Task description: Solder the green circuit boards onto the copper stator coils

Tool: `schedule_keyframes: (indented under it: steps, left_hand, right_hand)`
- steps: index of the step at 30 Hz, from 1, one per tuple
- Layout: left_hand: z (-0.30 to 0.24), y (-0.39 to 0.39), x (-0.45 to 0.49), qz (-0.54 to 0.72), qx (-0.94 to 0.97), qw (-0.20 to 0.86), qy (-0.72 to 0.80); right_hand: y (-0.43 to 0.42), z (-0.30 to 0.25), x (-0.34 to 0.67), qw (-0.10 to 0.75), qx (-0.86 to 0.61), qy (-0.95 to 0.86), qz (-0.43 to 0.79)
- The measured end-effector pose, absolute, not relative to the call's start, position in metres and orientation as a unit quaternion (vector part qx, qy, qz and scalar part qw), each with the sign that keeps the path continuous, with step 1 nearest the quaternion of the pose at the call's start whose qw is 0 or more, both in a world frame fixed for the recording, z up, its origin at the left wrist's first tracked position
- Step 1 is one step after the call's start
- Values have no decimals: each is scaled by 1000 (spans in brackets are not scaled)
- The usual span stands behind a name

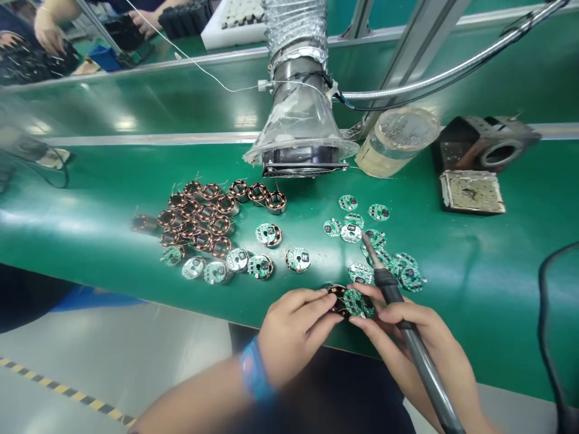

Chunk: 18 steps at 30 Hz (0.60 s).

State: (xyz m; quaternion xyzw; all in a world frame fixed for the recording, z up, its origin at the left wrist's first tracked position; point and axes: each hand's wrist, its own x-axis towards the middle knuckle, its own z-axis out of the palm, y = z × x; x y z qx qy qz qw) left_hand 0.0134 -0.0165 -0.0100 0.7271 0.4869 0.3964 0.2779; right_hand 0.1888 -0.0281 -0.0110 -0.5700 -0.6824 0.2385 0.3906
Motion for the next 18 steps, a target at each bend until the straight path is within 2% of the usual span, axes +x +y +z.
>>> schedule_keyframes:
  steps: [5, 11, 15, 17, 18]
  left_hand:
    - [-2, -7, 20, 381, 655, 382, 529]
    - [4, 3, 24, 335, 523, 535, 574]
    - [13, -4, 8, 327, 486, 621, 521]
    - [25, -3, -14, 321, 520, 600, 516]
    - [31, 2, -27, 321, 560, 540, 541]
  right_hand:
    - [-31, -12, 184, 416, -571, -654, 270]
    - [-24, -9, 175, 377, -552, -730, 142]
    - [-21, -17, 173, 355, -517, -773, 101]
    - [-18, -20, 169, 343, -511, -783, 91]
    - [-16, -22, 166, 341, -514, -782, 89]
